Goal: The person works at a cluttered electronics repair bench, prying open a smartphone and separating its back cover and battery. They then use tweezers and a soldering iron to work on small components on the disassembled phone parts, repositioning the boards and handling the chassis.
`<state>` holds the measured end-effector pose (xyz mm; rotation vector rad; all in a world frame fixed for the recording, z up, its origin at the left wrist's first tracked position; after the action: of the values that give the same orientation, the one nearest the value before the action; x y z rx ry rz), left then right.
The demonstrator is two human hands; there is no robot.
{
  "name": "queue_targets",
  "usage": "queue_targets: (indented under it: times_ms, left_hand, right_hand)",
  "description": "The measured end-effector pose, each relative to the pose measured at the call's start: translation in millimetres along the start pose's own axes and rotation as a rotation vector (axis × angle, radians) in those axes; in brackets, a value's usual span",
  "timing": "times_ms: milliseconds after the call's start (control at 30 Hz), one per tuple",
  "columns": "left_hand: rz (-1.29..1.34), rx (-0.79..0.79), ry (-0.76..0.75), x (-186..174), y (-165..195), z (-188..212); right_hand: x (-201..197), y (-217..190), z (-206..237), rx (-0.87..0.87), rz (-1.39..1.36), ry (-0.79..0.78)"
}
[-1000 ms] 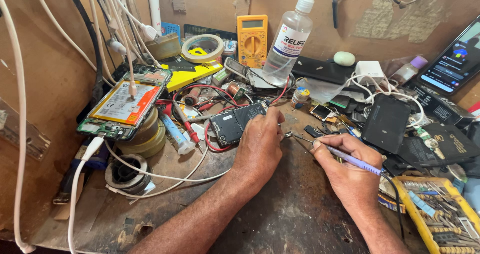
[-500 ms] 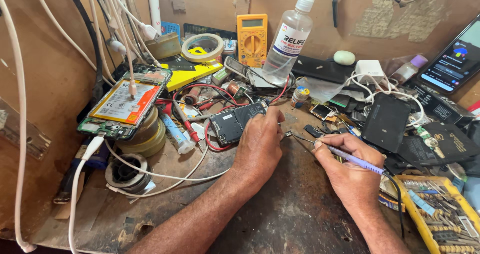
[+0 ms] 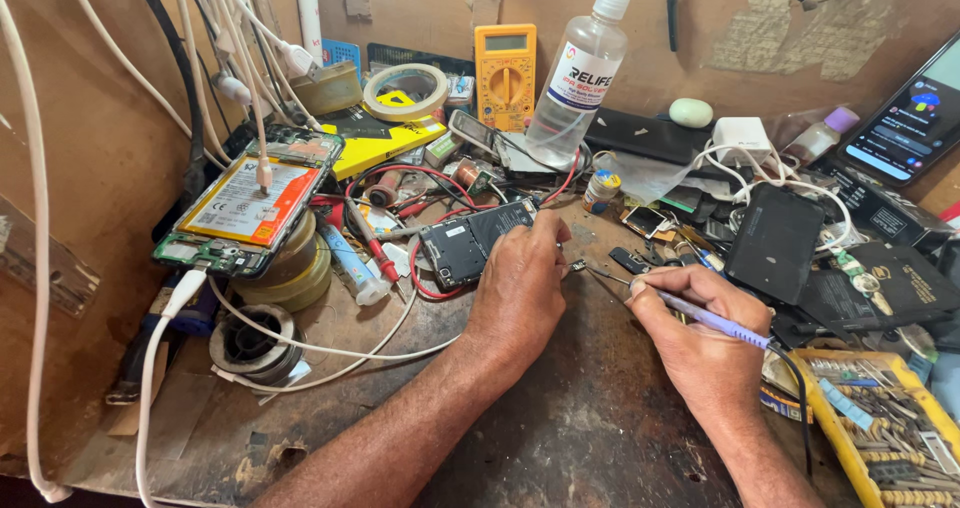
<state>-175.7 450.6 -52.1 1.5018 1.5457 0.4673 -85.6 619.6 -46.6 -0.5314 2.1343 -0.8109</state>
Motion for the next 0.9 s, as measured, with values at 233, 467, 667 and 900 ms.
queue_targets:
  times_ms: [233,467,667,900]
  left_hand:
    - [-0.001,0.0,-0.009,0.9,0.5,-1.3]
    - [0.004,0.0,-0.012,1.1,3.0,0.1]
    - [-0.005,-0.005,-0.013,2.2,4.3,-0.1]
    - [-0.003,-0.011,-0.025,1.5,5.9,0.1]
  right_hand:
    - [-0.6,1.8,-1.0,0.009,0.009,-0.007]
    - [-3.9,-0.4,0.2,-0.007,0.027,-0.003]
    - [-5.8,-0.3,-0.2,-0.012,0.03,-0.004]
    - [-6.1,-3.0,0.0,-0.022,0.037,0.006]
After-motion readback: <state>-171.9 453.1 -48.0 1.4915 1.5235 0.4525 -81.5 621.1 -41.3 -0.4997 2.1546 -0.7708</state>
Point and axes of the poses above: each hand's wrist, its own z-axis away from the middle knuckle, its own x-axis out of the palm, y = z × x, the point moved 2 cm from there along -z, towards the middle knuckle, and after that the axes turned 13 degrees about z, right-handed, at the moved point
